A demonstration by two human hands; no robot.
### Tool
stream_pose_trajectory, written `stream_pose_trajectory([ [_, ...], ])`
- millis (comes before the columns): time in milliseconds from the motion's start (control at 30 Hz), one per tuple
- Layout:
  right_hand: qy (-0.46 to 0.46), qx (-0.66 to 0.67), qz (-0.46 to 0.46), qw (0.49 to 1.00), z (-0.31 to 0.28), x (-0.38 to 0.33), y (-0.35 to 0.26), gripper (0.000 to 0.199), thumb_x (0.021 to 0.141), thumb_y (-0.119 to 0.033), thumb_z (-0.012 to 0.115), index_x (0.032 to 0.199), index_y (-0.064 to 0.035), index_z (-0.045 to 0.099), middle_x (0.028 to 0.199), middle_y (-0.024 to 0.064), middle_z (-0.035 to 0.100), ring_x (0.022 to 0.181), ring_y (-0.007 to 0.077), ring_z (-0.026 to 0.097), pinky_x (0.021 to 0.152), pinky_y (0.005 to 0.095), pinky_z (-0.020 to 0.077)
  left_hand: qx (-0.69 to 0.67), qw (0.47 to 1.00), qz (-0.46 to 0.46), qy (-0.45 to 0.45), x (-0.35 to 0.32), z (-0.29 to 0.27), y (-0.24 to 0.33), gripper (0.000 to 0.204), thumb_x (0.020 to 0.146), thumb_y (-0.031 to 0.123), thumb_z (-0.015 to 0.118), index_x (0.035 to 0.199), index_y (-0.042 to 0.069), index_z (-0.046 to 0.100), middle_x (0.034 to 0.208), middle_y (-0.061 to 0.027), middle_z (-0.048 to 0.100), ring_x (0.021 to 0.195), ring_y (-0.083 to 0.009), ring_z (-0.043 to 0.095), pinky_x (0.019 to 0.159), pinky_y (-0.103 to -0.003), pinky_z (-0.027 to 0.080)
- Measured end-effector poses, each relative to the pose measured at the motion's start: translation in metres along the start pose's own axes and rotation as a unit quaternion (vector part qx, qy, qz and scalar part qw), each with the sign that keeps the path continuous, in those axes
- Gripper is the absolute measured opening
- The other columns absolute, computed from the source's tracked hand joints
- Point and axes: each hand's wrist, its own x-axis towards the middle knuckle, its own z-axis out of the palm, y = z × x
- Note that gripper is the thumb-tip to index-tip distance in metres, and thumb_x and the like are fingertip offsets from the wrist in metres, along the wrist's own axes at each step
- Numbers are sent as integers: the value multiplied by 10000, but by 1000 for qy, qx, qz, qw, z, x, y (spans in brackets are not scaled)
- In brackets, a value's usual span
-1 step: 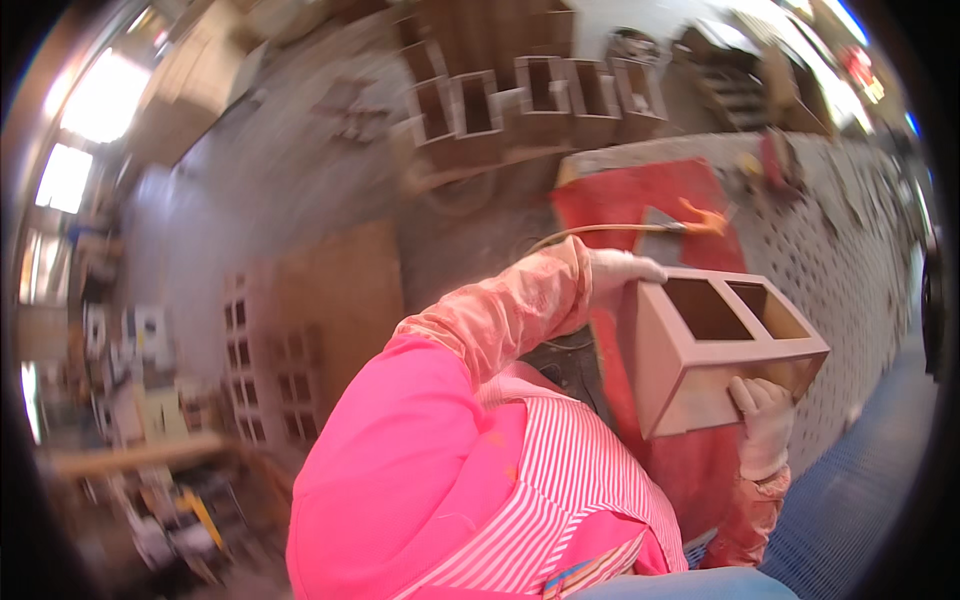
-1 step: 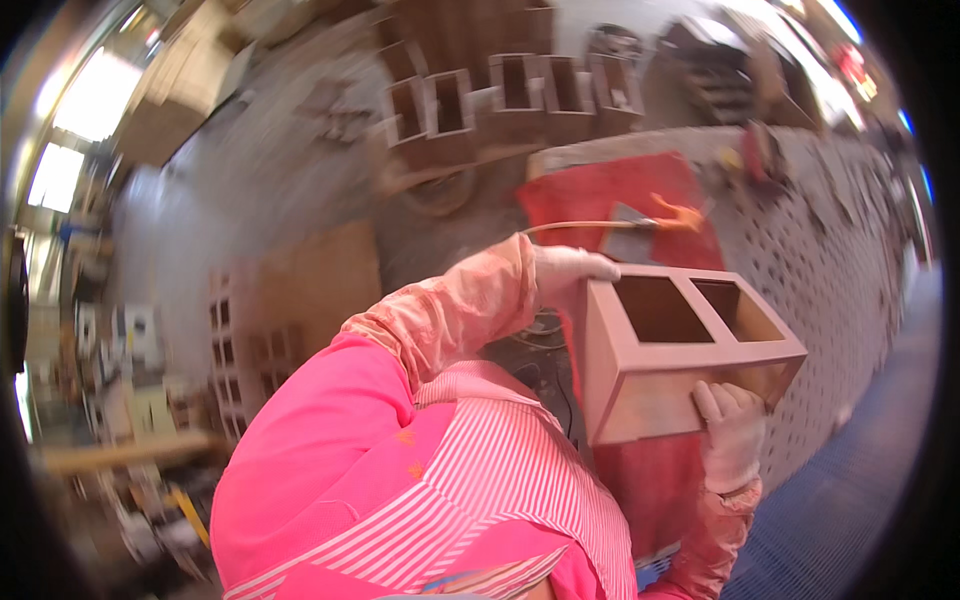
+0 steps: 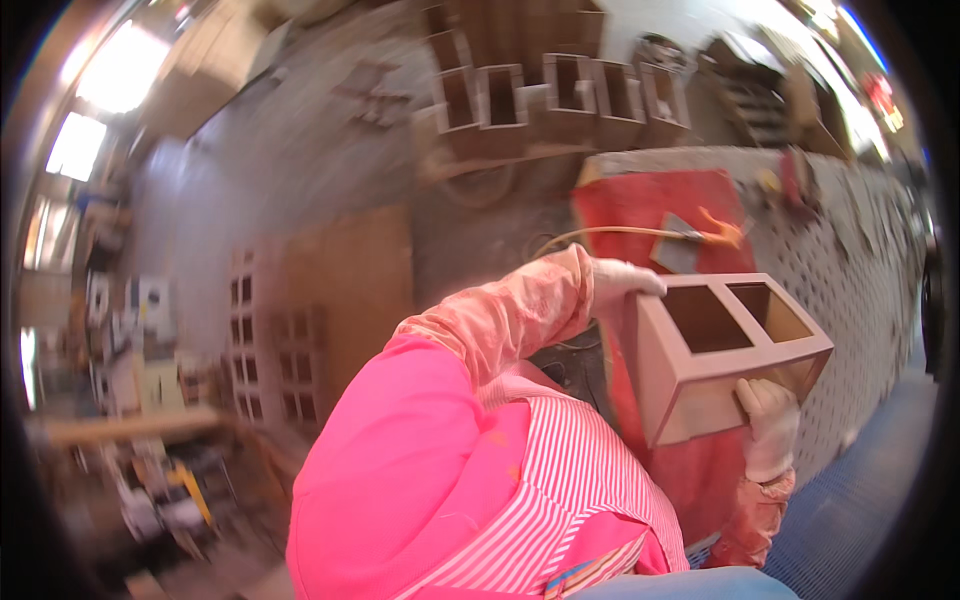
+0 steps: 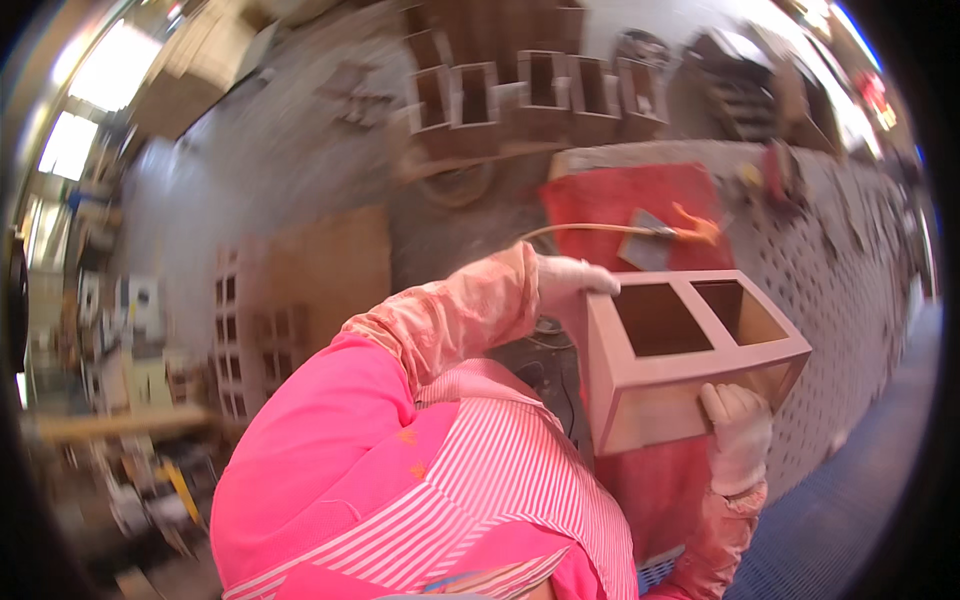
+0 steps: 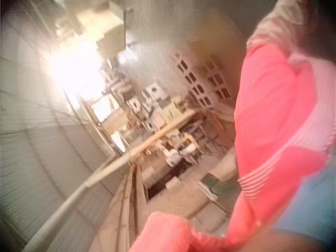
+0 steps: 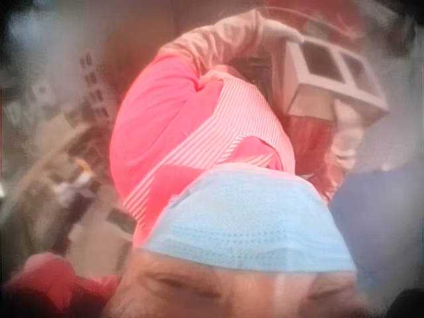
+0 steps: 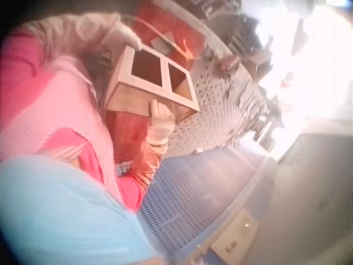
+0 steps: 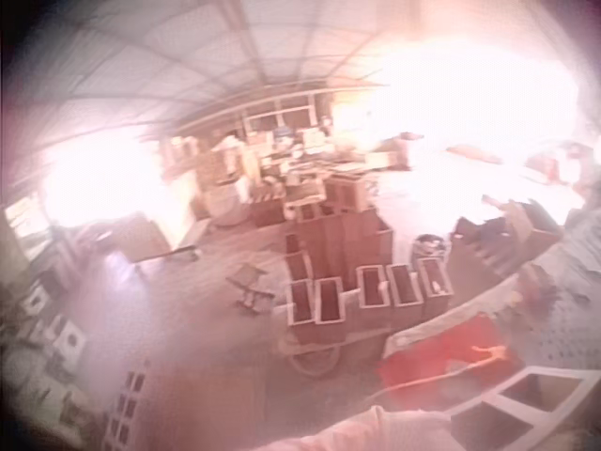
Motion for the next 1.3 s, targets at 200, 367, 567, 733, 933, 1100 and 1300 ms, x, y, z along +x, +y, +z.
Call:
stream_pose_trajectory([
  [200, 10, -48, -244, 968, 35, 121, 2, 360, 840, -87, 638, 1184, -114, 740, 1190, 92, 698, 1213, 324, 646, 1136, 471, 489, 227, 965, 129, 3, -74, -77, -132, 417, 915, 183, 783, 1276, 2, 677, 1176, -264, 727, 1167, -459, 695, 1025, -553, 559],
  [367, -126, 252, -109, 953, 91, 231, -78, 453, 941, -129, 617, 1389, -157, 677, 1496, 134, 586, 1483, 334, 479, 1300, 525, 304, 492, 823, 245, 143, -152, -115, -212, 393, 867, 304, 887, 1158, 67, 772, 1139, -202, 742, 1118, -389, 710, 945, -479, 558],
  [567, -118, 41, -163, 979, 145, 329, -229, 743, 805, -103, 813, 1515, -86, 595, 1618, 190, 503, 1514, 401, 439, 1285, 477, 328, -206, 877, 130, 413, -247, -181, -288, 280, 825, 187, 897, 1063, 73, 802, 983, -171, 765, 938, -327, 761, 856, -410, 588],
  [733, -353, 278, -53, 892, 199, 340, -373, 608, 908, -231, 766, 1429, 50, 628, 1384, 232, 692, 1316, 346, 655, 1135, 400, 484, -404, 708, 188, 548, -336, -253, -346, 185, 912, 36, 707, 1090, 7, 747, 1055, -162, 728, 934, -280, 771, 797, -329, 692],
  [933, -523, 610, 225, 551, 283, 328, -565, 543, 1052, -341, 655, 1495, -58, 519, 1221, 83, 667, 1065, 214, 660, 936, 406, 555, -543, 595, 188, 562, -401, -271, -351, 648, 915, 228, 661, 1460, -105, 548, 1307, -266, 717, 1111, -370, 751, 935, -393, 627],
  [1100, -445, 582, 380, 565, 348, 352, -644, 381, 1006, -400, 714, 1153, -52, 674, 1037, 136, 719, 978, 310, 727, 881, 467, 620, -460, 595, 62, 657, -417, -286, -343, 562, 921, 322, 695, 1279, -111, 700, 1200, -312, 747, 1136, -426, 736, 963, -471, 567],
  [1300, -451, 561, 422, 551, 433, 456, -681, 299, 932, -243, 700, 1151, -40, 711, 1071, 128, 718, 992, 310, 723, 818, 438, 649, -334, 572, 237, 711, -413, -363, -367, 721, 976, 319, 764, 1530, -67, 512, 1489, -284, 608, 1411, -346, 585, 1144, -403, 480],
])
